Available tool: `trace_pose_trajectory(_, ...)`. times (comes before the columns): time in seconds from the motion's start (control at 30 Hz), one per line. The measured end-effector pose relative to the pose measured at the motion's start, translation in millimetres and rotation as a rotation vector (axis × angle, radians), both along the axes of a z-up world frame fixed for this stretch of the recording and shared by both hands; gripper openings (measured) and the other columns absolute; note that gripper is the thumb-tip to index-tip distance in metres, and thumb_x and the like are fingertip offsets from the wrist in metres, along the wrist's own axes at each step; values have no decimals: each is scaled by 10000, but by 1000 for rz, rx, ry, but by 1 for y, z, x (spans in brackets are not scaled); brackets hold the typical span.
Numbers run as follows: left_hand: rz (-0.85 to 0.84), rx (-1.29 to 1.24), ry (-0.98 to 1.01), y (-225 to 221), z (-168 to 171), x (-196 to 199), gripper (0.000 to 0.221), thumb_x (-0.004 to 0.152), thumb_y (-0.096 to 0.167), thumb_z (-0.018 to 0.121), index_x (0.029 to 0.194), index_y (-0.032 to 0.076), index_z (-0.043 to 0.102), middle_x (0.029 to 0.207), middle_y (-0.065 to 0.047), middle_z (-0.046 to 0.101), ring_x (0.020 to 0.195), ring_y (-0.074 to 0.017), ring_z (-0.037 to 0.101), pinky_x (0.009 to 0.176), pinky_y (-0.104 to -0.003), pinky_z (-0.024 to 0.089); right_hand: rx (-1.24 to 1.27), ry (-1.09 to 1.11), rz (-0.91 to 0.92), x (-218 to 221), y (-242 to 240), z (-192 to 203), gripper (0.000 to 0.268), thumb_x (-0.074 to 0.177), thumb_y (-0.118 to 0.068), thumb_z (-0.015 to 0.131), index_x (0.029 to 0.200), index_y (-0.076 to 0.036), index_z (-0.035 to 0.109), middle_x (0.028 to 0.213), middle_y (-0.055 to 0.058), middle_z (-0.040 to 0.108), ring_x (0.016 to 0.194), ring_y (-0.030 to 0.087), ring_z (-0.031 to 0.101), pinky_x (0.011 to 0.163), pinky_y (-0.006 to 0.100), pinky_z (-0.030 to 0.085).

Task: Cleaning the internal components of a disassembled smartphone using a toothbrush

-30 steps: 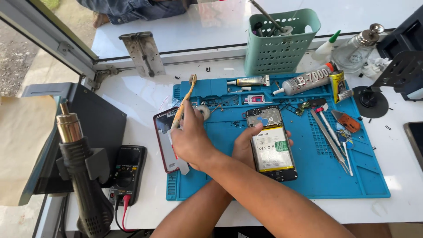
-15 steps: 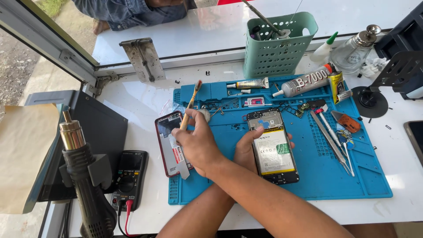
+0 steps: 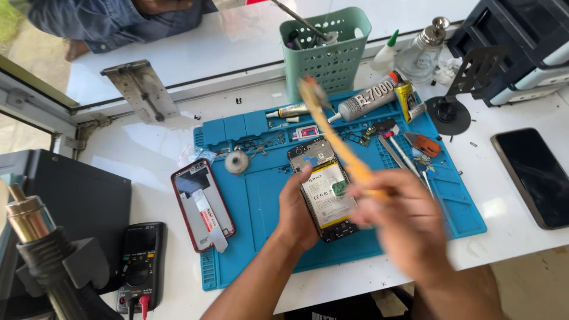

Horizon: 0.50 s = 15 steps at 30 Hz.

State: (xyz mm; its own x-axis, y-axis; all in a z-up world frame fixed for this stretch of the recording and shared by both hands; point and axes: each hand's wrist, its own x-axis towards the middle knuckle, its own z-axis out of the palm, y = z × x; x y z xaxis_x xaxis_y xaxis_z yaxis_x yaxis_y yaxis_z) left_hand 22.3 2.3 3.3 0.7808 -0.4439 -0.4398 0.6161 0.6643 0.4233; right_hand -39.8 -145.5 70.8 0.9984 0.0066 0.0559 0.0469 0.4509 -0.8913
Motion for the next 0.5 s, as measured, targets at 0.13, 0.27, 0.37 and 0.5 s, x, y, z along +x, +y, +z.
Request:
trace_pose_trajectory(0.13,85,59,24,-5,20,-2,572,926,452,498,1310,51,633,1209,-181,723,1026,-331,710,854,-451,559,-779,48,-354,-21,-84,-14,229,1000,-49,574,1211,39,580,1147,211,720,710,216,648,694,293,548)
trace_pose_trajectory(0.27,89,123,16,-9,24,-2,574,908,436,504,1322,60,630,1219,-181,727,1044,-341,709,870,-464,548,-1401,-39,-430,-32,-135,-31,371,1061,-104,537,1386,65,597,1271,212,710,1162,324,673,925,422,525)
trace_pose_trajectory(0.37,125,115,-9,-8,21,-3,576,906,429,516,1324,47,620,1220,-193,722,1030,-349,710,863,-461,560,-1525,-256,-451,-36,-149,-51,288,1037,5,558,1278,49,710,1231,234,649,1198,365,624,1058,457,511)
trace_pose_trajectory(0.5,163,94,-28,-8,21,-4,597,884,419,537,1361,63,587,1224,-189,716,1018,-333,713,843,-438,571,-1477,-238,-410,-37,-149,-63,308,1039,-28,559,1304,-11,715,1316,216,581,1189,325,622,979,422,536)
